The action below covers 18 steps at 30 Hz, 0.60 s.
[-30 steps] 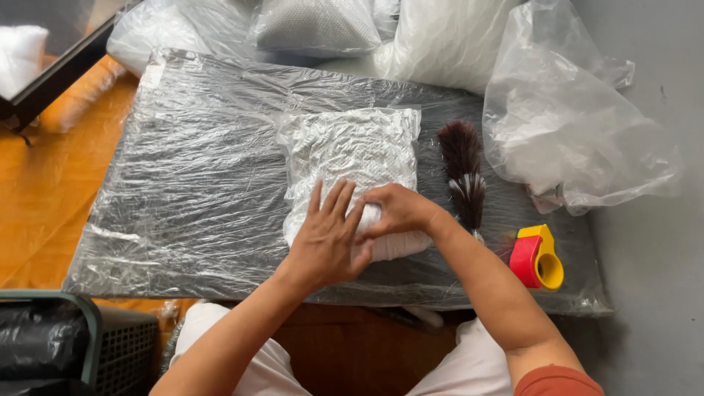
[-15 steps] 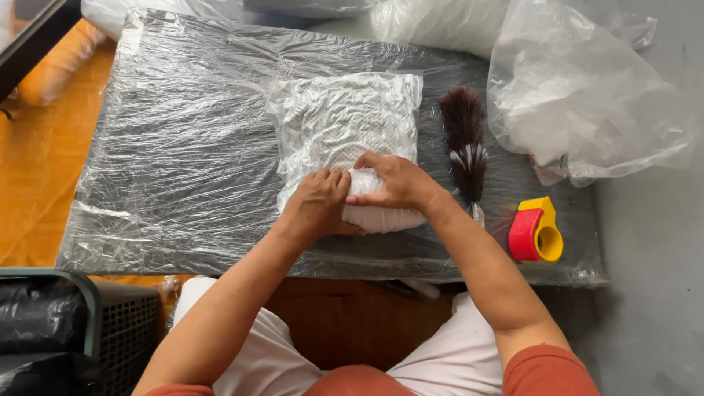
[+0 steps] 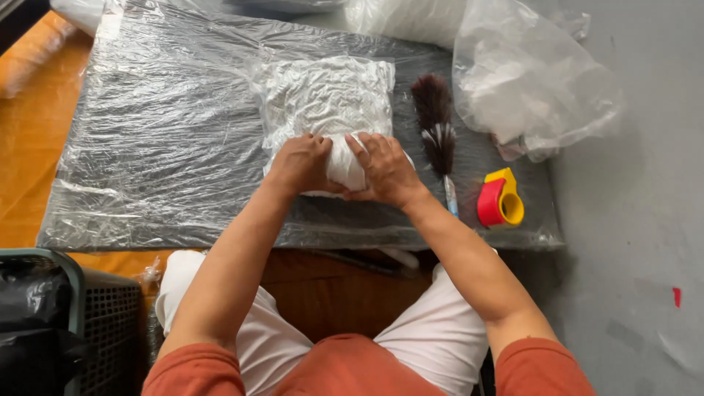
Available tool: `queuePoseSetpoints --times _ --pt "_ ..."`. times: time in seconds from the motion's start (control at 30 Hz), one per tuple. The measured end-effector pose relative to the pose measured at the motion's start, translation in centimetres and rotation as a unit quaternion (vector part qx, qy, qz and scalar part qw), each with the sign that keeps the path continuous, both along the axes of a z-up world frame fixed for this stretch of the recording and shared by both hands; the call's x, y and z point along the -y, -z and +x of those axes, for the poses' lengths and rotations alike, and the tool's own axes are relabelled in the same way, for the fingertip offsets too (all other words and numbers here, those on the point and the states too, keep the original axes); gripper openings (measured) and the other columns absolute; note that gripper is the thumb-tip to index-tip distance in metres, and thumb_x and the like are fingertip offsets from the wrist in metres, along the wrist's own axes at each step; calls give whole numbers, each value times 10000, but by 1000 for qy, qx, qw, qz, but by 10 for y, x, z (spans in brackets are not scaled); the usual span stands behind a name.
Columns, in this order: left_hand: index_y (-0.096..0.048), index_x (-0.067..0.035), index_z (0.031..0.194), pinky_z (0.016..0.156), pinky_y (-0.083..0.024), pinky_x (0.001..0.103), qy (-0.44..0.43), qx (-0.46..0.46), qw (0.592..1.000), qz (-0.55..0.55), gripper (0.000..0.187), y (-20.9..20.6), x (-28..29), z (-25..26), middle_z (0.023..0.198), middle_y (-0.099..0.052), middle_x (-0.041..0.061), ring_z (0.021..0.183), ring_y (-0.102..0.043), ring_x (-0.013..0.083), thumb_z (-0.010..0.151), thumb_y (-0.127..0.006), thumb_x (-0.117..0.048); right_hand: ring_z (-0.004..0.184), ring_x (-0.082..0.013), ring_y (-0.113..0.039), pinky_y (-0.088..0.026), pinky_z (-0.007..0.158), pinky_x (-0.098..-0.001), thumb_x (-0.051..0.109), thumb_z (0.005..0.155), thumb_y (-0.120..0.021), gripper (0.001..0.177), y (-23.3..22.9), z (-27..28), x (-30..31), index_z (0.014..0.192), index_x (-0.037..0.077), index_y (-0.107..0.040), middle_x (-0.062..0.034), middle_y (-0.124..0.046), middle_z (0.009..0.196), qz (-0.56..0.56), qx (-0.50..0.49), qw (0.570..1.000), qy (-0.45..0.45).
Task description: Compressing a cushion by placing it in a plastic bag, using a vacuum cleaner to remove the air, and sealing the bag with tape.
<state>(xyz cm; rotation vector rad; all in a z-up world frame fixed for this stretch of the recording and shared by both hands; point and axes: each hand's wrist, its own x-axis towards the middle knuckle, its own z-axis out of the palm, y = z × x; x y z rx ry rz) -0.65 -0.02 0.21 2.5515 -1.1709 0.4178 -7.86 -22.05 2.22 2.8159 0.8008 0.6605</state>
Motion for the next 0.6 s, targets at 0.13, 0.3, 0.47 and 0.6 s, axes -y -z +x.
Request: queuePoseSetpoints --times 0.13,0.3,0.47,0.6 --pt "-635 -81 861 610 -558 428 6 44 999 13 851 -10 -3 -22 770 -655 99 758 -675 305 489 -775 -834 1155 -338 -597 -459 945 -460 868 594 -725 1260 -8 -20 -3 1572 132 -425 -156 -609 1275 5 48 998 -27" --pt "-649 -75 862 619 -558 428 27 -6 999 28 846 -42 -21 -66 772 -675 102 767 -682 307 507 -766 -834 1083 -324 -634 -495 909 -447 887 641 -685 1199 -40 -66 -15 1520 97 -483 -145 -620 1225 5 30 999 -38" --pt "-657 -25 834 603 -556 443 62 -107 991 52 909 -70 -32 -80 721 -687 156 737 -698 356 499 -747 -866 947 -311 -698 -552 838 -412 819 607 -792 1157 -74 -85 -21 1386 14 -503 -146 -649 1076 84 -128 987 -50" --pt "-717 -26 920 689 -579 462 38 -223 969 101 1005 -73 -27 -60 791 -719 189 809 -717 394 485 -718 -932 917 -331 -713 -575 823 -414 807 590 -820 1118 -72 -66 -15 1322 13 -530 -150 -661 1009 120 -202 971 -54"
